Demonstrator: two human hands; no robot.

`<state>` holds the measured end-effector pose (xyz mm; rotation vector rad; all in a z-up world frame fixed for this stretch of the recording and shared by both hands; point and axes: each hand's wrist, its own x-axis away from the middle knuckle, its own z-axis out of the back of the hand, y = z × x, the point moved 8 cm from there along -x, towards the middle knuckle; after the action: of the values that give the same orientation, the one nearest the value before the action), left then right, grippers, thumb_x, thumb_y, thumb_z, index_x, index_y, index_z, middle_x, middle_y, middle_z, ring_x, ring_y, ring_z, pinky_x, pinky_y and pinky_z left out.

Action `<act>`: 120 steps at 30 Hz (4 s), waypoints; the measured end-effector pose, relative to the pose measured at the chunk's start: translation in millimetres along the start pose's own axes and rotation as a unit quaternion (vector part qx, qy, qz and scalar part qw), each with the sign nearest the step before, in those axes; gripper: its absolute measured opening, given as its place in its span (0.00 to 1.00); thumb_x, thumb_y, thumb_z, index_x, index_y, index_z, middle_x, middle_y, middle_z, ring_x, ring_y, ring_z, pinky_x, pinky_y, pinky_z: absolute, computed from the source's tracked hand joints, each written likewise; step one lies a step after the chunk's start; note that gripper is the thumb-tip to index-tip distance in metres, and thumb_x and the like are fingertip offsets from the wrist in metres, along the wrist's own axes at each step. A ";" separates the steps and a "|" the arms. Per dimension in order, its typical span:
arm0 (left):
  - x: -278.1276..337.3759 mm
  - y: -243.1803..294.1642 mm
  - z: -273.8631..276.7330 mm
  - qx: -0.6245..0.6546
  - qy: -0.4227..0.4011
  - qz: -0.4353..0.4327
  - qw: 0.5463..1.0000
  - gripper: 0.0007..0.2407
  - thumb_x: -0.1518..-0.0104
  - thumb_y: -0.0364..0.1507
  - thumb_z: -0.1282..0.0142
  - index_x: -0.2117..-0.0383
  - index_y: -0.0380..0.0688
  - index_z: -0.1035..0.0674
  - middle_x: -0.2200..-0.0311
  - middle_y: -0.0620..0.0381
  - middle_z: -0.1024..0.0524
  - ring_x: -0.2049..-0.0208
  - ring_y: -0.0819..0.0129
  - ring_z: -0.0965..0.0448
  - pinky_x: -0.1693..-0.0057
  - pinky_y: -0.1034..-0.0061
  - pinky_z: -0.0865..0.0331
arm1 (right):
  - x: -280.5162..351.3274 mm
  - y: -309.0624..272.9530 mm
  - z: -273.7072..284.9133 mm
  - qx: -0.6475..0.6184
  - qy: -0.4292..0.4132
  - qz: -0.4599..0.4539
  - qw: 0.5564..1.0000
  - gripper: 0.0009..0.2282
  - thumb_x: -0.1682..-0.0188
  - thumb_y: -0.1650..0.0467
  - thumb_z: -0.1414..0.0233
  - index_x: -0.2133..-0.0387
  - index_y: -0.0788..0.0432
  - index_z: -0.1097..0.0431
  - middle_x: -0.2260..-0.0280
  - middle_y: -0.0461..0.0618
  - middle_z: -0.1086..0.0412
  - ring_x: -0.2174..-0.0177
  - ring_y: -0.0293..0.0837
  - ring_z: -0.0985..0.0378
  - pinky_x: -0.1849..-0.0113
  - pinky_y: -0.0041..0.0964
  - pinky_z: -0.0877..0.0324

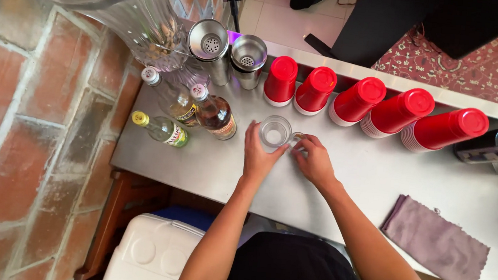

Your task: Organizing red plastic cups by stacking them and wiping down the metal bar counter with a cloth.

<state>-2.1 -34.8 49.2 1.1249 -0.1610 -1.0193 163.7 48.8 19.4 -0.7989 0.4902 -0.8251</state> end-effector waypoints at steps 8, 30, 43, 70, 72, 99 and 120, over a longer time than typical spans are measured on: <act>-8.2 -26.3 17.7 0.114 -0.069 0.107 0.985 0.34 0.59 0.30 0.25 0.46 0.37 0.34 0.54 0.42 0.22 0.52 0.51 0.19 0.48 0.64 0.25 | -10.7 -50.2 36.5 -0.088 0.124 -0.009 0.988 0.09 0.51 0.78 0.43 0.58 0.64 0.29 0.48 0.58 0.32 0.60 0.51 0.19 0.60 0.37 0.20; -10.2 -49.5 7.0 0.088 -0.127 0.114 0.981 0.38 0.63 0.31 0.24 0.44 0.37 0.37 0.52 0.40 0.26 0.51 0.46 0.22 0.48 0.61 0.27 | -56.7 -87.3 -50.8 0.297 -0.034 0.037 0.954 0.06 0.61 0.63 0.36 0.71 0.42 0.16 0.61 0.50 0.39 0.55 0.54 0.39 0.55 0.53 0.46; -5.5 -46.8 12.3 0.058 -0.160 0.059 0.984 0.40 0.63 0.31 0.23 0.42 0.33 0.38 0.46 0.36 0.32 0.43 0.44 0.30 0.41 0.60 0.32 | -56.0 -73.6 -51.8 0.264 -0.171 -0.084 0.946 0.11 0.64 0.60 0.34 0.67 0.42 0.17 0.58 0.53 0.43 0.52 0.56 0.43 0.53 0.55 0.48; -44.6 -89.7 94.1 0.071 0.013 0.107 0.992 0.25 0.44 0.21 0.39 0.39 0.30 0.34 0.45 0.37 0.29 0.46 0.47 0.23 0.44 0.65 0.26 | -116.7 -182.6 -88.2 -0.077 0.042 0.080 0.993 0.41 0.63 0.70 0.28 0.36 0.60 0.46 0.45 0.58 0.37 0.48 0.55 0.28 0.51 0.44 0.27; -56.7 -89.3 86.5 0.056 0.008 0.090 0.994 0.25 0.44 0.21 0.39 0.39 0.31 0.33 0.45 0.38 0.28 0.45 0.46 0.24 0.43 0.64 0.27 | -126.9 -177.1 -82.7 -0.091 0.055 0.067 0.992 0.42 0.64 0.71 0.28 0.36 0.60 0.44 0.47 0.58 0.37 0.49 0.54 0.28 0.52 0.43 0.25; 55.9 -209.7 184.9 0.058 0.077 0.252 0.963 0.20 0.47 0.24 0.34 0.49 0.38 0.29 0.60 0.44 0.21 0.63 0.61 0.16 0.56 0.71 0.20 | -68.1 -202.1 -126.7 -0.060 0.110 0.156 0.980 0.16 0.52 0.79 0.39 0.52 0.60 0.33 0.55 0.53 0.35 0.59 0.48 0.26 0.59 0.38 0.26; -47.5 -206.3 191.3 0.063 0.046 0.157 0.985 0.34 0.48 0.35 0.31 0.35 0.40 0.36 0.42 0.41 0.27 0.48 0.51 0.21 0.52 0.65 0.22 | -142.6 -232.7 -153.4 -0.041 0.098 0.128 0.986 0.37 0.59 0.69 0.33 0.37 0.65 0.45 0.41 0.64 0.40 0.44 0.61 0.33 0.45 0.47 0.33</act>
<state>-261.3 -138.9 -9.3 1.2144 -0.3204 -0.6826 -128.7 -1.5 119.4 -0.7144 0.7893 -0.6499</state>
